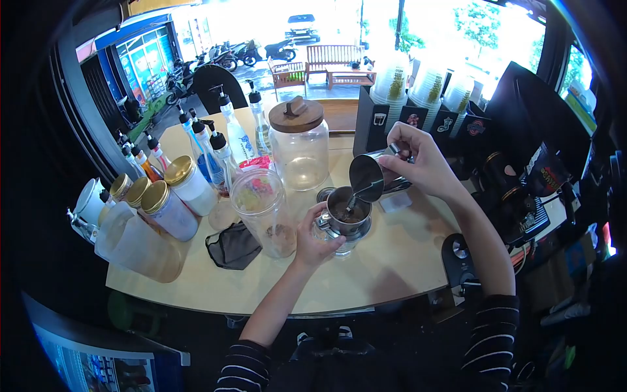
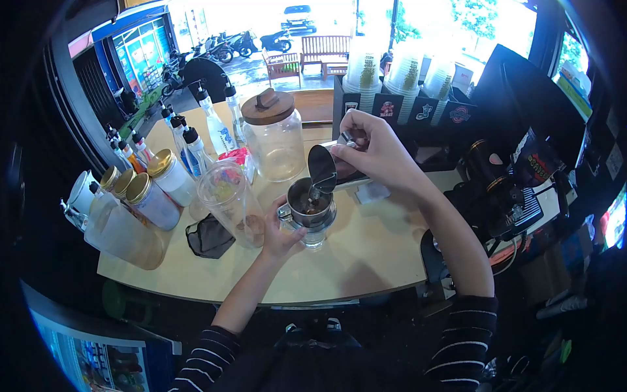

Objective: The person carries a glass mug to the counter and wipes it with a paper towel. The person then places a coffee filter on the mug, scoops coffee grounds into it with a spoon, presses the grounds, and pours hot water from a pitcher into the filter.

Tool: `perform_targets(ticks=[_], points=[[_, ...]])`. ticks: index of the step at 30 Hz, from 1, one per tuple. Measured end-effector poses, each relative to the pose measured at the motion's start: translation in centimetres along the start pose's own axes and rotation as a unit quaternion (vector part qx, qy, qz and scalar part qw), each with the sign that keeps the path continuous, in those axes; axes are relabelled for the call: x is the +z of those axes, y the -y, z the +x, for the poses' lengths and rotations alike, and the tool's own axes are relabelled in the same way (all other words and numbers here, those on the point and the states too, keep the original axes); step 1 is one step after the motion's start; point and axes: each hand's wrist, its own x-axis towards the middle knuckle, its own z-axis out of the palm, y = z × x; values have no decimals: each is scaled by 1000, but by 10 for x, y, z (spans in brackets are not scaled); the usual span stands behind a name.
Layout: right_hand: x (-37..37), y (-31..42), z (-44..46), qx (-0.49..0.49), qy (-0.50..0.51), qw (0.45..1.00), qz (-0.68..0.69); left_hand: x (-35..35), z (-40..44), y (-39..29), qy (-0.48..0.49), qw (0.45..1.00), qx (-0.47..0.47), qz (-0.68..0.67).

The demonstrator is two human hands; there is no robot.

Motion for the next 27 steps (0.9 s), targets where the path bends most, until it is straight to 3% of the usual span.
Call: perform_targets(ticks=[13, 23, 25, 27], points=[[-4, 4, -2, -5, -14, 998, -59, -2, -1, 6, -2, 1000, 7, 19], [-5, 12, -8, 30, -34, 998, 37, 1, -1, 0, -2, 1000, -5, -16], [-9, 6, -6, 20, -38, 998, -43, 1, -1, 1, -3, 1000, 0, -11], [-7, 8, -6, 26, -39, 999, -15, 0, -1, 1, -5, 1000, 6, -6]])
